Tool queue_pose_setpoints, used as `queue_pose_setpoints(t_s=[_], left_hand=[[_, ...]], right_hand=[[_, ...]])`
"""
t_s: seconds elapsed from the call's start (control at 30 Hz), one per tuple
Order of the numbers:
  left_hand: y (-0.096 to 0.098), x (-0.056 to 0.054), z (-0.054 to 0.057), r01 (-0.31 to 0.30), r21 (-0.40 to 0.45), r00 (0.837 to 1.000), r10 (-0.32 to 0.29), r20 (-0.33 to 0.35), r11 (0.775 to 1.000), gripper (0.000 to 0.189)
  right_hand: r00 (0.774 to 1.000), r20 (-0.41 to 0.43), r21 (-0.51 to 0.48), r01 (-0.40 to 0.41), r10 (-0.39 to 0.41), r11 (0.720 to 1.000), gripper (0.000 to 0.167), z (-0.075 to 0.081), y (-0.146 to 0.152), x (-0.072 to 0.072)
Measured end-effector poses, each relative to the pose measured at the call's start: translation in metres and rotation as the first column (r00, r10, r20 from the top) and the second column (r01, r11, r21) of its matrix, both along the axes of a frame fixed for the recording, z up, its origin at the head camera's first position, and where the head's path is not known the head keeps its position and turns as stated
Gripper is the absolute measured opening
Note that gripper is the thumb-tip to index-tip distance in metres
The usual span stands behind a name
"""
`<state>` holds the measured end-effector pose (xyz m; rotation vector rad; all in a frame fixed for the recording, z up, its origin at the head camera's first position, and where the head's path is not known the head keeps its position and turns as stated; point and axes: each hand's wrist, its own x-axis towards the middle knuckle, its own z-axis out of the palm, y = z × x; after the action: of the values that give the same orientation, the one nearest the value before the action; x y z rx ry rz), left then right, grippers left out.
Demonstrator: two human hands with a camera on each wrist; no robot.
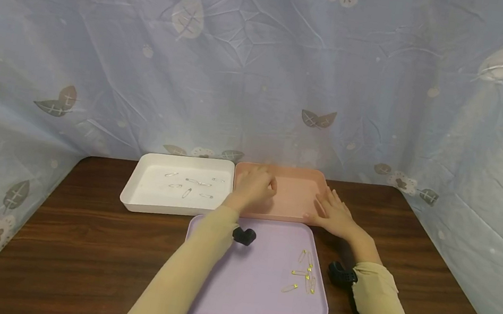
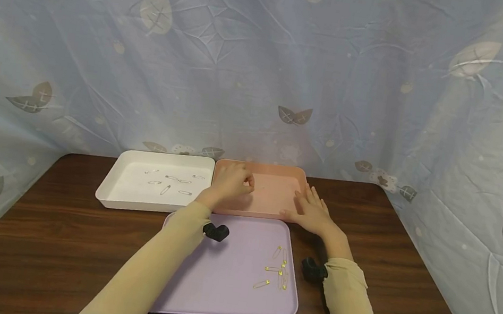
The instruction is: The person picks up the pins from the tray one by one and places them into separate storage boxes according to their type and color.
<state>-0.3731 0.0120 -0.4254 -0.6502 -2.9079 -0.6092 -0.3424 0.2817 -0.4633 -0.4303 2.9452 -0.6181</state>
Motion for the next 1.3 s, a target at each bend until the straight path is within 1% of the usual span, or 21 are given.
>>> queue_pose_setpoints(t_s=[0.17,0.3,0.57,0.67,0.87,0.97,1.07,1.17,1.3], left_hand=[[0.003,-0.006,-0.003,-0.026,-0.016,1.0,0.025,-0.01,1.0,0.008],[0.005,-0.009,-0.004,-0.043,-0.022,0.999,0.042,-0.015,0.999,0.009],[0.007,-0.016,-0.006,-0.094,-0.054,0.996,0.094,0.0,0.994,0.009],[0.006,-0.017,-0.007,-0.113,-0.059,0.994,0.113,-0.001,0.992,0.008],[0.003,-0.017,-0.007,-0.111,-0.056,0.994,0.11,-0.015,0.992,0.007],[0.001,-0.015,-0.006,-0.099,-0.04,0.995,0.098,-0.02,0.994,0.005],[-0.002,-0.012,-0.004,-0.077,-0.018,0.997,0.076,-0.033,0.997,0.005],[-0.006,-0.005,-0.001,-0.052,-0.002,0.997,0.051,-0.064,0.999,0.006],[-0.012,0.008,0.004,-0.021,0.008,0.993,0.021,-0.114,1.0,0.008]], right_hand=[[1.0,0.005,-0.004,0.002,-0.002,1.0,0.093,0.0,0.0,0.001],[1.0,0.004,-0.004,0.002,-0.002,1.0,0.092,-0.001,0.0,0.0],[1.0,0.013,-0.01,0.001,-0.001,1.0,0.093,0.0,0.0,0.0],[1.0,0.014,-0.011,0.001,-0.001,1.0,0.092,0.0,0.0,0.0],[1.0,0.019,-0.017,0.004,-0.004,1.0,0.092,-0.001,0.001,0.0],[1.0,0.019,-0.013,0.003,-0.003,1.0,0.092,-0.002,0.001,-0.001],[1.0,0.016,-0.013,0.004,-0.004,1.0,0.093,-0.002,0.001,-0.001],[1.0,0.012,-0.019,0.003,-0.003,1.0,0.092,-0.002,0.001,-0.001],[1.0,0.007,-0.019,0.005,-0.004,1.0,0.092,-0.001,0.001,0.0]])
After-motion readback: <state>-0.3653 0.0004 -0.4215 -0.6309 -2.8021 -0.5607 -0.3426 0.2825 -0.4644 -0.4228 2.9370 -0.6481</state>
